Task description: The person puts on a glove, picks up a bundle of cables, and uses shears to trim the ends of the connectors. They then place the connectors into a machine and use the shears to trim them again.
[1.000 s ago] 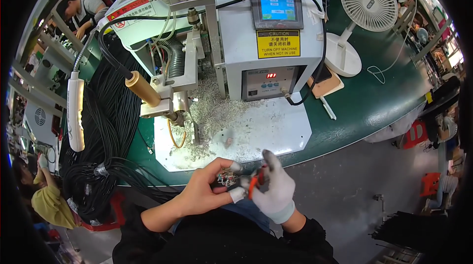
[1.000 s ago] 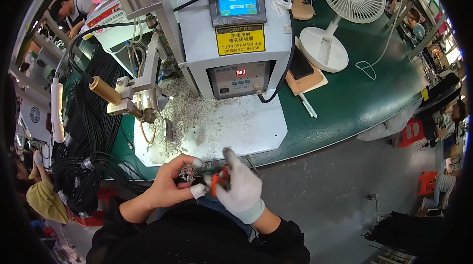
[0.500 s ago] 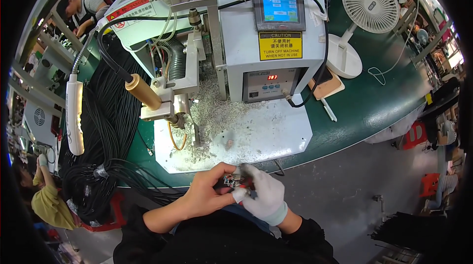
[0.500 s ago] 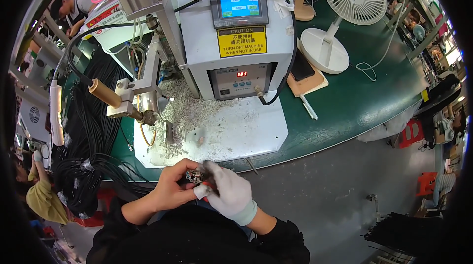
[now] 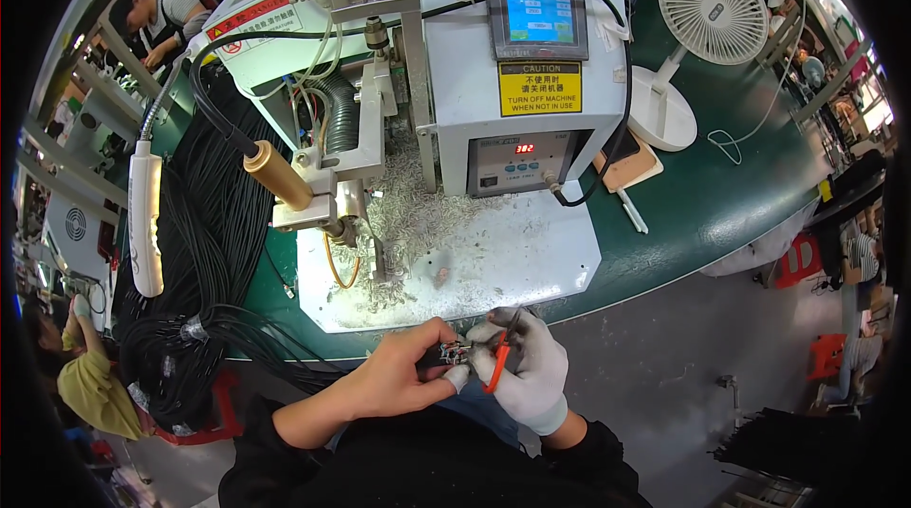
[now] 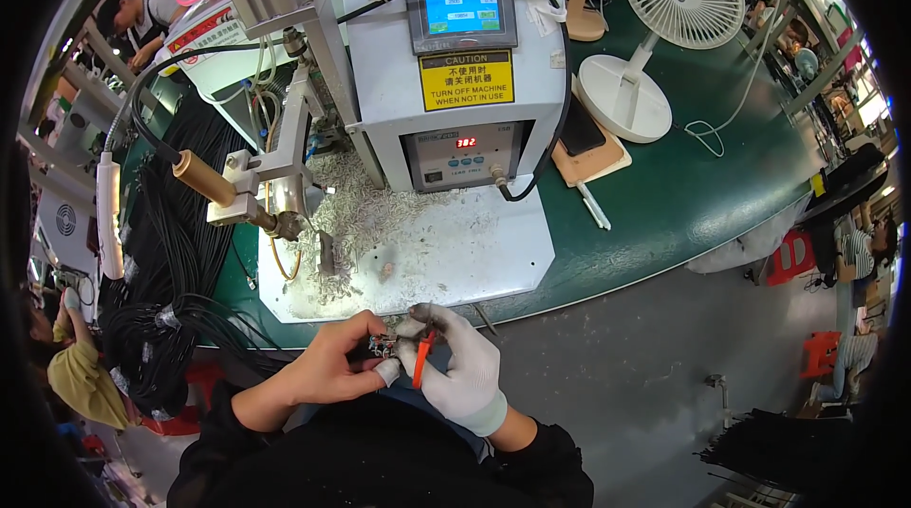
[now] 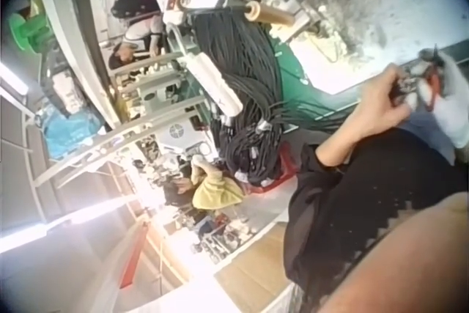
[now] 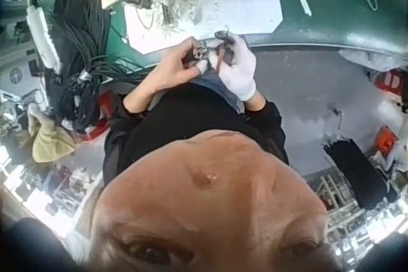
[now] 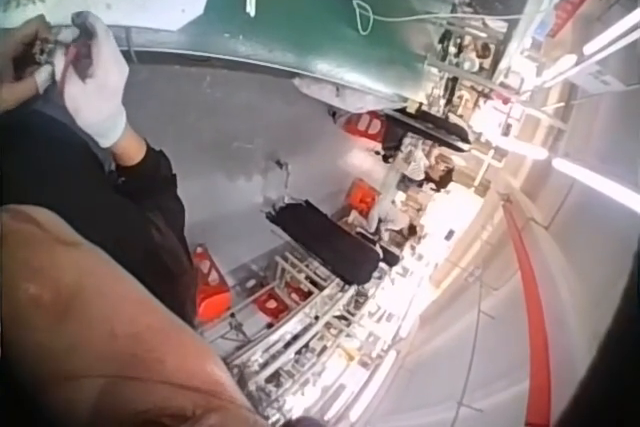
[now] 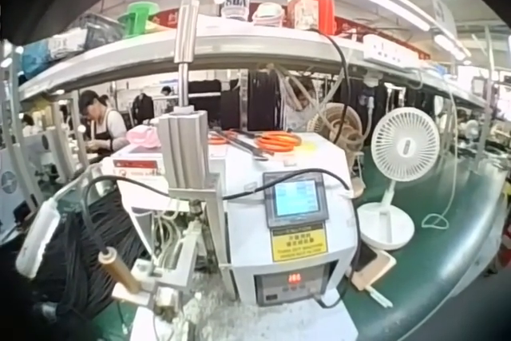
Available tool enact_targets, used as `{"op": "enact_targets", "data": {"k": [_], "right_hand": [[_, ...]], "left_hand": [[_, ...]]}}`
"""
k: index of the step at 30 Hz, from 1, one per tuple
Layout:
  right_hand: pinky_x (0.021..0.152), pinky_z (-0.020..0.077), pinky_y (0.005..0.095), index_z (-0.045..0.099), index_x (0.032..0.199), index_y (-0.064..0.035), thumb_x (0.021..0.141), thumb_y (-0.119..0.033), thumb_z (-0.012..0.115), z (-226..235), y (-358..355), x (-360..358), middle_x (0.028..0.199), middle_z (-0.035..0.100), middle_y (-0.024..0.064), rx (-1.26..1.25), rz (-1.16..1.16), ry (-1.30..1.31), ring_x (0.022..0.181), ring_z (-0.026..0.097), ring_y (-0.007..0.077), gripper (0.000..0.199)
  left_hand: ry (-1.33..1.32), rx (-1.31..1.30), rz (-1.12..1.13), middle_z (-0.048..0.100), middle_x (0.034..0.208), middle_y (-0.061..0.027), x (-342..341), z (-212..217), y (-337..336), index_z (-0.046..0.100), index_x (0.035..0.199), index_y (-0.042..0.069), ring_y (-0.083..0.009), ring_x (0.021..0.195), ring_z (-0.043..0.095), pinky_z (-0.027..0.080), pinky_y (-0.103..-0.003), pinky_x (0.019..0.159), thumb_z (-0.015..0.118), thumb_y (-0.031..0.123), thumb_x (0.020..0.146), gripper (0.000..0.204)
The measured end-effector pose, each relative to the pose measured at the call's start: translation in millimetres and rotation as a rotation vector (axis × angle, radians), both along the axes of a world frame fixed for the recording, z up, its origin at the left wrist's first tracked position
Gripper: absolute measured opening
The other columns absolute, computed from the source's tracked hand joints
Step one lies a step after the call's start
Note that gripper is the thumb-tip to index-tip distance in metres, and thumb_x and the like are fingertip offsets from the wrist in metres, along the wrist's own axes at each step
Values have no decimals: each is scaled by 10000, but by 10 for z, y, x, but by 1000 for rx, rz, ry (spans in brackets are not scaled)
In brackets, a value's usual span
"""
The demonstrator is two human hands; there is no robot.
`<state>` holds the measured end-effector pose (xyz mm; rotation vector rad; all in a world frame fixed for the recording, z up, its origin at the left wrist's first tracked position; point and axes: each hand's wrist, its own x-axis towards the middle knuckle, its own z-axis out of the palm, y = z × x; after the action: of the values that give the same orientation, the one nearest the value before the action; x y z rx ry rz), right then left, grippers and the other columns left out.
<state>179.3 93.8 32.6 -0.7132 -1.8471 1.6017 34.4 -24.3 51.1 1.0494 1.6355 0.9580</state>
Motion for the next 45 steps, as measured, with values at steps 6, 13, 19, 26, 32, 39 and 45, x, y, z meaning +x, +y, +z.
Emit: {"op": "enact_targets", "data": {"k": [6, 13, 19, 26, 32, 39, 45], "right_hand": [[746, 519, 277, 569, 1057, 44, 756, -60, 711, 12, -26, 16, 875, 675, 108, 41, -24, -51, 797, 666, 162, 348], [728, 497, 251, 531, 1068, 27, 781, -54, 669, -17, -8, 14, 825, 652, 81, -195, 1, 49, 755, 623, 104, 329], [732, 493, 252, 517, 1102, 26, 809, -86, 648, 57, -27, 23, 825, 646, 71, -43, 27, -38, 757, 610, 103, 340], [622, 481, 259, 462, 1179, 67, 886, -107, 531, 84, 257, 85, 815, 596, 81, -811, 495, -86, 659, 571, 127, 349], [601, 472, 250, 490, 1163, 32, 917, -171, 523, -111, 305, 135, 781, 587, 66, -837, 618, -121, 662, 565, 118, 321], [612, 473, 244, 492, 1159, 32, 910, -169, 557, -70, 283, 143, 816, 587, 59, -831, 675, -157, 683, 565, 109, 327], [634, 460, 265, 500, 1123, 42, 872, -156, 573, 76, 240, 152, 802, 566, 49, -902, 693, -96, 710, 563, 125, 328]], "left_hand": [[6, 34, 83, 608, 788, -73, 34, 30, 6, 483, 1065, 25, -119, 669, 572, 475, -262, 610, 703, 120, 784, 369], [54, 216, 76, 602, 844, -58, 37, -68, -12, 511, 1060, 25, -100, 716, 554, 451, -244, 627, 681, 58, 803, 310], [197, 456, 68, 612, 835, -69, 6, -70, 1, 559, 993, 33, -153, 689, 588, 455, -249, 621, 657, 6, 806, 212], [502, 537, -238, 596, 897, -85, -68, 25, -17, 559, 1008, 70, -270, 762, 629, 500, -317, 563, 658, 5, 701, 329], [697, 559, -430, 615, 926, -45, -76, 44, -18, 580, 991, 103, -200, 682, 639, 511, -304, 514, 654, 67, 723, 280], [893, 543, -658, 589, 920, -23, -45, 32, -63, 557, 1013, 125, -164, 662, 629, 499, -286, 475, 591, 169, 826, 195], [461, 646, -534, 626, 910, -46, -104, -64, -73, 522, 1028, 91, -156, 643, 620, 477, -252, 456, 605, 92, 844, 202]]}}
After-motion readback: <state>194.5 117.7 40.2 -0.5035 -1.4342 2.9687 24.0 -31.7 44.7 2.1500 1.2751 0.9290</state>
